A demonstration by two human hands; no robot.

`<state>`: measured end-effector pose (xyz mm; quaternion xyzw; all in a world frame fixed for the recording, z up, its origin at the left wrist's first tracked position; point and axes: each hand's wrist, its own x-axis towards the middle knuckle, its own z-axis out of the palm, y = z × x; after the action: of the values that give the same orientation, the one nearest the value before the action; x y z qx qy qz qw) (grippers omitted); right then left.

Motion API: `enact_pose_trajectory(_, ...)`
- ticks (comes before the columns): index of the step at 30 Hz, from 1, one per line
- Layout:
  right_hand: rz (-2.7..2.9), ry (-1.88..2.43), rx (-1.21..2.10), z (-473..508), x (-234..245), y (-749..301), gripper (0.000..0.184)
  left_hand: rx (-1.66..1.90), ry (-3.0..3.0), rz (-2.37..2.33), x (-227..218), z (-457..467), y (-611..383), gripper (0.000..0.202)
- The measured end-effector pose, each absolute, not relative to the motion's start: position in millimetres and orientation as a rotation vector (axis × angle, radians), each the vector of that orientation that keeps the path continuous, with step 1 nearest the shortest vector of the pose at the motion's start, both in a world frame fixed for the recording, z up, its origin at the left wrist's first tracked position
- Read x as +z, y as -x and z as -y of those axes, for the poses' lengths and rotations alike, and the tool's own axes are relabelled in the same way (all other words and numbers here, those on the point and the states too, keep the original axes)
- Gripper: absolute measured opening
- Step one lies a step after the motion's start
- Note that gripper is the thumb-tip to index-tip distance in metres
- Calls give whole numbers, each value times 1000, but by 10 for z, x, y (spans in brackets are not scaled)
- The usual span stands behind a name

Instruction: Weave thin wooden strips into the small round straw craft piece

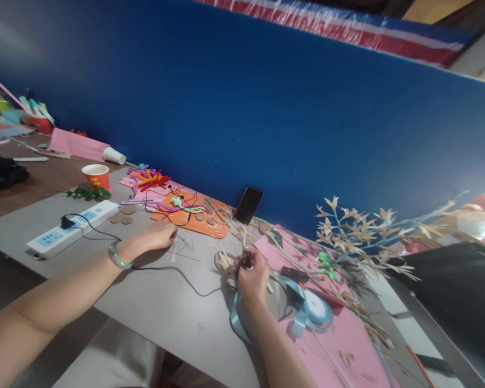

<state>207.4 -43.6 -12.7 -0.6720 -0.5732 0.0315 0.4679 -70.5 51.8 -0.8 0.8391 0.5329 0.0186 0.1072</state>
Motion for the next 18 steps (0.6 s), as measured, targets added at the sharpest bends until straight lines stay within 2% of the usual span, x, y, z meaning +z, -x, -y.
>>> enact_pose_trajectory(18, 1461, 1602, 204, 495, -217, -1947, 26, 123, -2455, -1599, -120, -582, 731, 22)
